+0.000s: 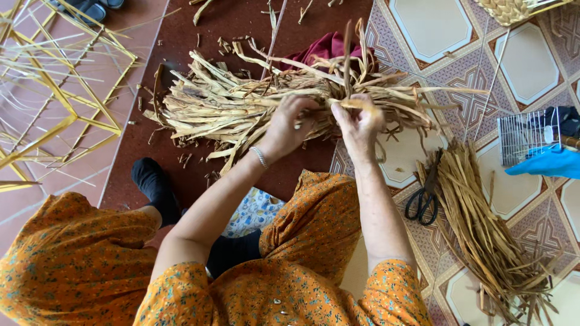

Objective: The person sits on a tiled floor and uses shears to trim and split dried plant stems. They repeatedly cut the stems into smaller pieces, occasionally gathering and bundling them with a red cloth. The trimmed pieces accumulate on the floor.

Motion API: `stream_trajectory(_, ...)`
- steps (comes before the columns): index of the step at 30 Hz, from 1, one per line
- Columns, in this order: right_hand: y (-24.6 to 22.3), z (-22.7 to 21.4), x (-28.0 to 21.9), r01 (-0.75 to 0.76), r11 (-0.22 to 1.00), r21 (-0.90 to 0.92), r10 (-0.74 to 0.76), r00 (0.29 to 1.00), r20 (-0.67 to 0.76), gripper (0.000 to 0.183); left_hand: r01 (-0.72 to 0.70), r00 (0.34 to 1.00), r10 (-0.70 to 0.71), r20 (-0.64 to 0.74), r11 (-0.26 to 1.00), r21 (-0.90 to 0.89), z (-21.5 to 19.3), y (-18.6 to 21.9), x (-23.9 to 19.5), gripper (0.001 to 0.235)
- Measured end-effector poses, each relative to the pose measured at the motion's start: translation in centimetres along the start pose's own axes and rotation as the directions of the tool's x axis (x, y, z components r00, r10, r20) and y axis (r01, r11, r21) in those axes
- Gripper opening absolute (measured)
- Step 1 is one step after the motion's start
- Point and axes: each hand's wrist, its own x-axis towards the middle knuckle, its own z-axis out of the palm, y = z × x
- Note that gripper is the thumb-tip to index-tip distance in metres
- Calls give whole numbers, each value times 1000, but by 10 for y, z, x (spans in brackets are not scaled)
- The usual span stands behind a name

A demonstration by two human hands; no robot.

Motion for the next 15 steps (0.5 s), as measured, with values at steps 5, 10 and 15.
stream_trajectory(5, -32, -13, 3, -244, 882, 404, 166, 962, 219, 14, 72, 995, -96, 37, 906, 417, 23, 13, 2, 121)
stream_trajectory(10, -54, -9, -16, -220, 674, 705, 31, 962, 270, 24, 133, 984, -176, 33, 841, 524, 25, 18, 29, 135)
stream_trajectory(15, -57, -16, -42, -111, 801, 589, -116, 936, 333, 24, 316, 946, -324, -11, 916, 247, -13, -2, 55, 90)
